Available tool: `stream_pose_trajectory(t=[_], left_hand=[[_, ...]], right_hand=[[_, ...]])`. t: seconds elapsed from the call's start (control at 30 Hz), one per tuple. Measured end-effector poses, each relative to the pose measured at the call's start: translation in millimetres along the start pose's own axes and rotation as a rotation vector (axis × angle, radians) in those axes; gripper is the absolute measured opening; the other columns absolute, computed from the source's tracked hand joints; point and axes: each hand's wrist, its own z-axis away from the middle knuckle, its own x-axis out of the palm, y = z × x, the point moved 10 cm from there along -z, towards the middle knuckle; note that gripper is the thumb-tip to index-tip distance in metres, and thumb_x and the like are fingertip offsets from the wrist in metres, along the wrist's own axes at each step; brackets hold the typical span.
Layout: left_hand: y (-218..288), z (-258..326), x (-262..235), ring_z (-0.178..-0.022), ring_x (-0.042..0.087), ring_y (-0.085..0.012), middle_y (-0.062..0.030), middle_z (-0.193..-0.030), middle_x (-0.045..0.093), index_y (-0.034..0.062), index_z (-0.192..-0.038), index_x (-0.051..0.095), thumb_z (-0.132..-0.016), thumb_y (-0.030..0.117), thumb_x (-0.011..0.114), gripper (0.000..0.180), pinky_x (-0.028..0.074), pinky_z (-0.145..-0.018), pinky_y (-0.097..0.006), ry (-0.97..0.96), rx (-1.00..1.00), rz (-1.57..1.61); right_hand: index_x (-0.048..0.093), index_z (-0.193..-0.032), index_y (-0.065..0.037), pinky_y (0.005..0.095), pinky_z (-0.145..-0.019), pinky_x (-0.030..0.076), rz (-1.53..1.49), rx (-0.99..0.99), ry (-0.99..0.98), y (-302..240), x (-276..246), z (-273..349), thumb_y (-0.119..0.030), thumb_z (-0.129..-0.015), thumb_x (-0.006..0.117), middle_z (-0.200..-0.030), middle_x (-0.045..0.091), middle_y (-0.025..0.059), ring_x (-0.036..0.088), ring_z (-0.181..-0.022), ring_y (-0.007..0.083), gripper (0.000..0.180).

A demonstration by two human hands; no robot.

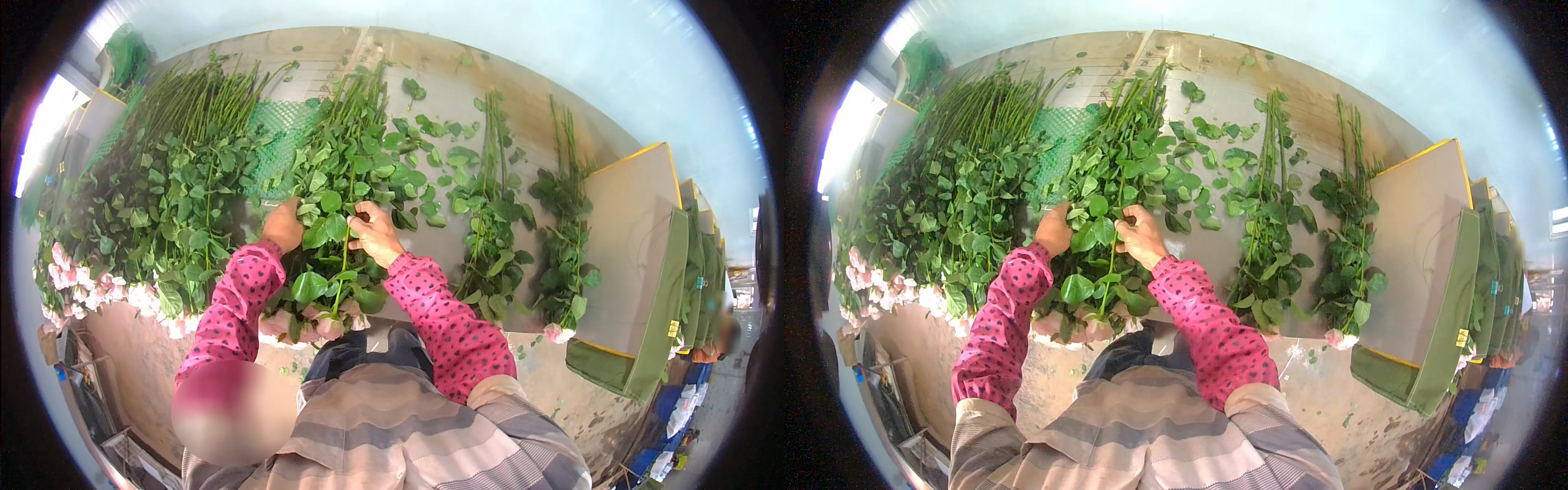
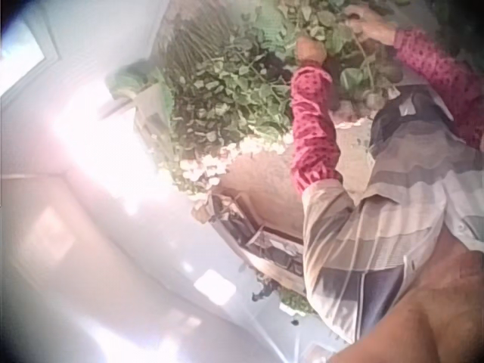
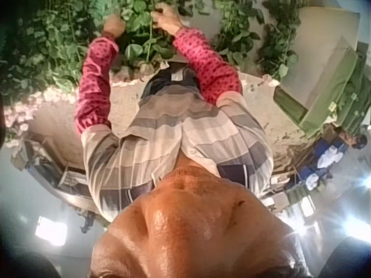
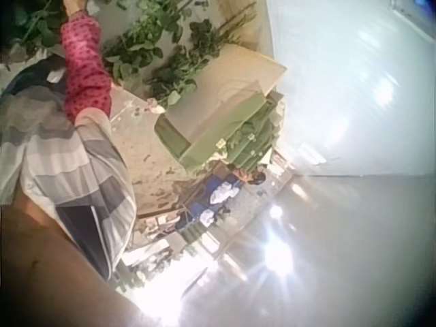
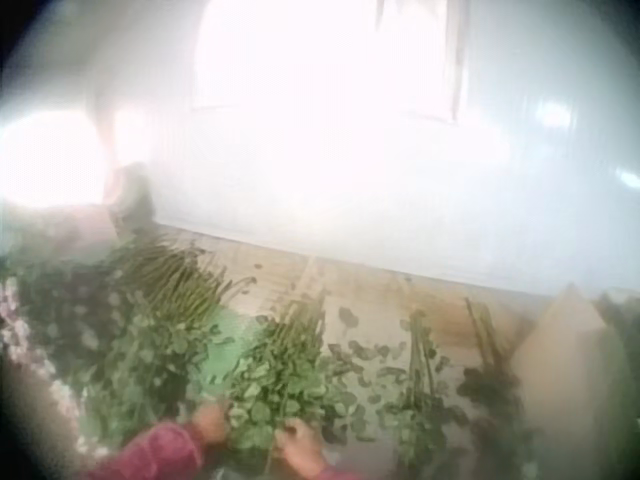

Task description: The person arranges pink roses and green leafy stems on a table, repeatedly picking up, inspecting, and placing them into bundles. The person handles the flowers by hand, adjusting their positions and occasionally removing leaves.

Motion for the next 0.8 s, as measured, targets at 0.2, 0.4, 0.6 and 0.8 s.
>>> stream_pose_trajectory(t=[0.2,0.4,0.6,0.8], left_hand=[[5.0,-1.2,-53.5,-0.073,0.060,-0.0162,-0.0102,-0.093,0.066,-0.0039,-0.131,0.048,-0.079,0.006,0.065,0.055,0.049,-0.067,-0.027,-0.047,-0.113,0.555],[70.6,28.7,-84.6,-0.069,0.056,-0.0129,-0.0043,-0.085,0.060,0.0012,-0.127,0.050,-0.085,-0.001,0.057,0.043,0.047,-0.056,-0.026,-0.113,-0.126,1.070],[111.4,36.5,-64.5,-0.082,0.059,-0.0150,-0.0055,-0.098,0.059,0.0014,-0.130,0.046,-0.086,-0.001,0.058,0.045,0.051,-0.065,-0.028,-0.331,-0.041,1.036],[120.7,35.8,-64.9,-0.092,0.063,-0.0227,-0.0103,-0.110,0.054,-0.0001,-0.139,0.035,-0.084,-0.009,0.057,0.059,0.058,-0.075,-0.033,-0.370,-0.101,1.098]], right_hand=[[0.047,-0.109,0.004,0.0330,-0.056,0.052,0.321,-0.049,0.228,-14.6,-37.9,8.3,-0.008,-0.086,0.058,-0.088,0.057,0.0147,0.062,-0.070,0.0205,0.029],[0.048,-0.097,0.003,0.0422,-0.073,0.048,0.593,-0.313,0.382,-64.3,-57.1,13.4,-0.009,-0.079,0.061,-0.083,0.059,0.0231,0.060,-0.078,0.0378,0.025],[0.053,-0.109,0.006,0.0329,-0.062,0.053,0.406,-0.293,0.341,-127.2,-68.1,55.9,-0.006,-0.083,0.059,-0.096,0.065,0.0178,0.066,-0.069,0.0221,0.029],[0.054,-0.108,0.008,0.0364,-0.064,0.053,0.631,-0.208,0.403,-74.2,-174.3,73.7,-0.008,-0.084,0.059,-0.095,0.065,0.0224,0.068,-0.071,0.0284,0.030]])
